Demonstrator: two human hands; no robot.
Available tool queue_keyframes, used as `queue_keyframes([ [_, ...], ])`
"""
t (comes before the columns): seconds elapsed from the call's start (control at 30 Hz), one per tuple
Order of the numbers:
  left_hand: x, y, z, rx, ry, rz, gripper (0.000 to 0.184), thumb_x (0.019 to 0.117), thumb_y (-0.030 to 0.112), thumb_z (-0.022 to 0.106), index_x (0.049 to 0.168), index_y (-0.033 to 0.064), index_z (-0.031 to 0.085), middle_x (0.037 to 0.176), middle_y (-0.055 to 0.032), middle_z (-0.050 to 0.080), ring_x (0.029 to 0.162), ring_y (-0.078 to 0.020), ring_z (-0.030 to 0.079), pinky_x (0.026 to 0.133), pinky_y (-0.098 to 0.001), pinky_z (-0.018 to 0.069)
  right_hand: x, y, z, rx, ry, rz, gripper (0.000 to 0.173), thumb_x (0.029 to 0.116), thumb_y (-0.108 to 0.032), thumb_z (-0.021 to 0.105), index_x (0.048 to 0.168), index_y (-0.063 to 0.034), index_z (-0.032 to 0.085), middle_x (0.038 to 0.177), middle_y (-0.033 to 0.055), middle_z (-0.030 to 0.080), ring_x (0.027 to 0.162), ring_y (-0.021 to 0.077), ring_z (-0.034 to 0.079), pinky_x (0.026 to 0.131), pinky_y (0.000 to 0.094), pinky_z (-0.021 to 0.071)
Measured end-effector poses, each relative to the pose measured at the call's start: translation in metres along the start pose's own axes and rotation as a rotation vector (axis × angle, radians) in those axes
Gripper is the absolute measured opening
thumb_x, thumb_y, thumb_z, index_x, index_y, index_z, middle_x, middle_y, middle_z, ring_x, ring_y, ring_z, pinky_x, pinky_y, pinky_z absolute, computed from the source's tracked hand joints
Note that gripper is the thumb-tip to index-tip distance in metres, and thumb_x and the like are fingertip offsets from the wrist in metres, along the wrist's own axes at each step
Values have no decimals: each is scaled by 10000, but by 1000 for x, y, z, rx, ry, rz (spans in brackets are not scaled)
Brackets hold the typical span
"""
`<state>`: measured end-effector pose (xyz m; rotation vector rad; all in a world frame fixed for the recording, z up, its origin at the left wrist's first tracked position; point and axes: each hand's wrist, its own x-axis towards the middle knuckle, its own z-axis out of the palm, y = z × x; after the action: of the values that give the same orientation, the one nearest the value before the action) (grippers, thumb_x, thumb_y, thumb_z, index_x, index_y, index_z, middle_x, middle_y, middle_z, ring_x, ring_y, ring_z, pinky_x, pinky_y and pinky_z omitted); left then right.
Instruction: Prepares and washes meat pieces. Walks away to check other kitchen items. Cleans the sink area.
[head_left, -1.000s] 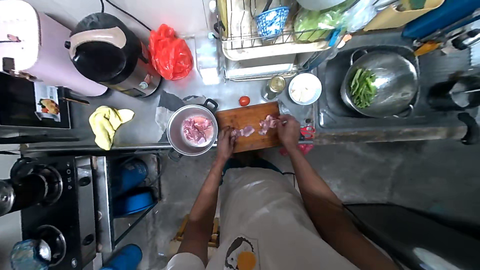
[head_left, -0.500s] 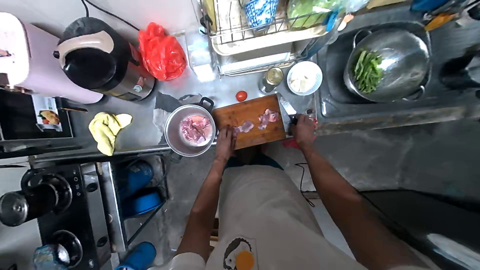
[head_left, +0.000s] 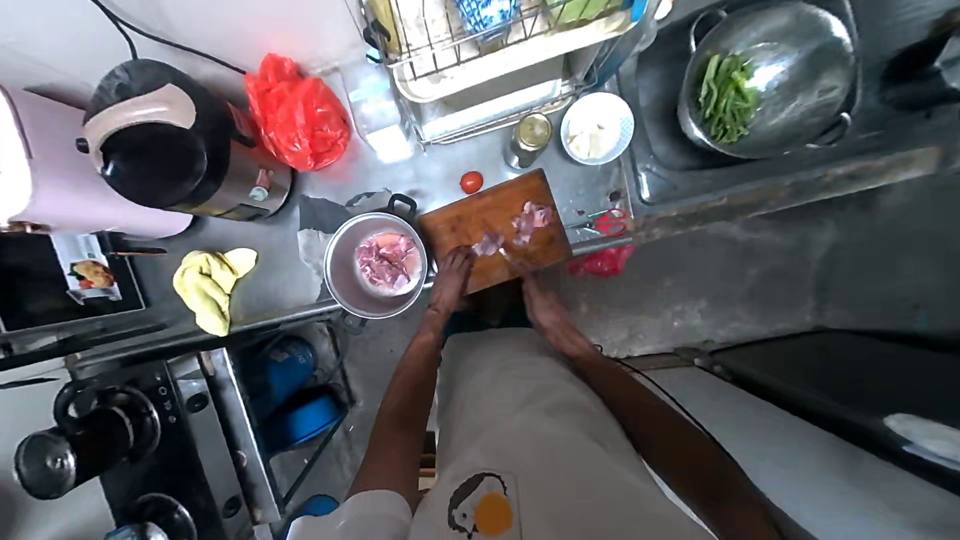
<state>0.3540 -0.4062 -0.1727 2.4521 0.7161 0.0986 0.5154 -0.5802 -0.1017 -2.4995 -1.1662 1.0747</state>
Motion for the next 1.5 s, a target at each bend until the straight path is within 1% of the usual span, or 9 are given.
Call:
queue_keyframes([
  [0.17, -4, 4, -12, -8, -9, 26, 312, 1025, 109, 584, 1320, 33, 651, 1517, -118, 521, 1456, -279, 438, 1210, -421, 374, -1, -15, 27, -14, -97, -26, 629, 1095, -168, 399, 1654, -359, 182, 1359, 258, 575, 1039, 432, 686, 865, 572, 578],
  [0.37, -2, 3, -10, -3, 18, 40, 302, 1041, 127, 565, 1317, 38, 651, 1510, -116, 528, 1449, -274, 447, 1203, -414, 385, -8, -13, 35, -61, -99, -45, 671, 1060, -108, 431, 1657, -318, 207, 1295, 275, 600, 948, 416, 701, 816, 543, 590],
  [0.57, -1, 6, -13, -36, 25, 29, 283, 1037, 128, 571, 1288, 32, 663, 1494, -119, 539, 1437, -273, 459, 1189, -413, 402, 0, -22, 47, -39, -127, -36, 722, 1053, -82, 441, 1673, -278, 128, 1281, 283, 624, 1015, 432, 693, 879, 544, 572],
  [0.73, -3, 13, -20, -23, 31, -4, 264, 1034, 141, 584, 1262, 41, 669, 1484, -116, 543, 1410, -268, 488, 1164, -409, 433, 31, -24, 64, -33, -89, -18, 740, 1076, -125, 449, 1659, -402, 86, 1365, 254, 581, 962, 440, 699, 827, 589, 578],
  [0.87, -1, 15, -22, 10, 26, -42, 303, 1039, 162, 587, 1317, 56, 646, 1512, -101, 522, 1413, -273, 487, 1154, -427, 444, 10, 4, 61, -62, -91, -90, 757, 1053, -95, 456, 1664, -374, 107, 1293, 283, 622, 952, 456, 703, 811, 581, 583],
  [0.93, -1, 16, -17, 9, 52, -78, 337, 1036, 163, 589, 1356, 63, 627, 1527, -92, 514, 1424, -274, 475, 1159, -433, 437, -2, 12, 51, -88, -163, -31, 722, 1071, -130, 422, 1662, -390, 99, 1327, 290, 609, 1042, 467, 685, 872, 587, 567],
  [1.03, -5, 11, -1, -1, 124, -175, 336, 1027, 158, 592, 1349, 63, 619, 1525, -97, 514, 1417, -278, 479, 1152, -434, 441, -11, 18, 44, -109, -194, 4, 705, 1084, -149, 376, 1657, -417, 65, 1326, 288, 606, 1024, 462, 689, 862, 588, 567],
  [1.3, -11, 5, 11, -14, 122, -317, 350, 1004, 174, 636, 1335, 60, 624, 1455, -179, 537, 1351, -345, 521, 1120, -492, 459, -18, 8, 17, -18, -114, -126, 634, 1088, -155, 406, 1655, -357, 207, 1136, 234, 694, 913, 421, 708, 806, 577, 580],
  [1.5, 8, 32, -1, -150, 175, -251, 256, 994, 140, 636, 1232, 47, 654, 1332, -190, 600, 1271, -352, 567, 1076, -489, 490, -11, 26, 1, 133, 245, -122, 474, 1106, -213, 404, 1578, -246, 434, 1215, 229, 697, 988, 426, 717, 845, 601, 580],
])
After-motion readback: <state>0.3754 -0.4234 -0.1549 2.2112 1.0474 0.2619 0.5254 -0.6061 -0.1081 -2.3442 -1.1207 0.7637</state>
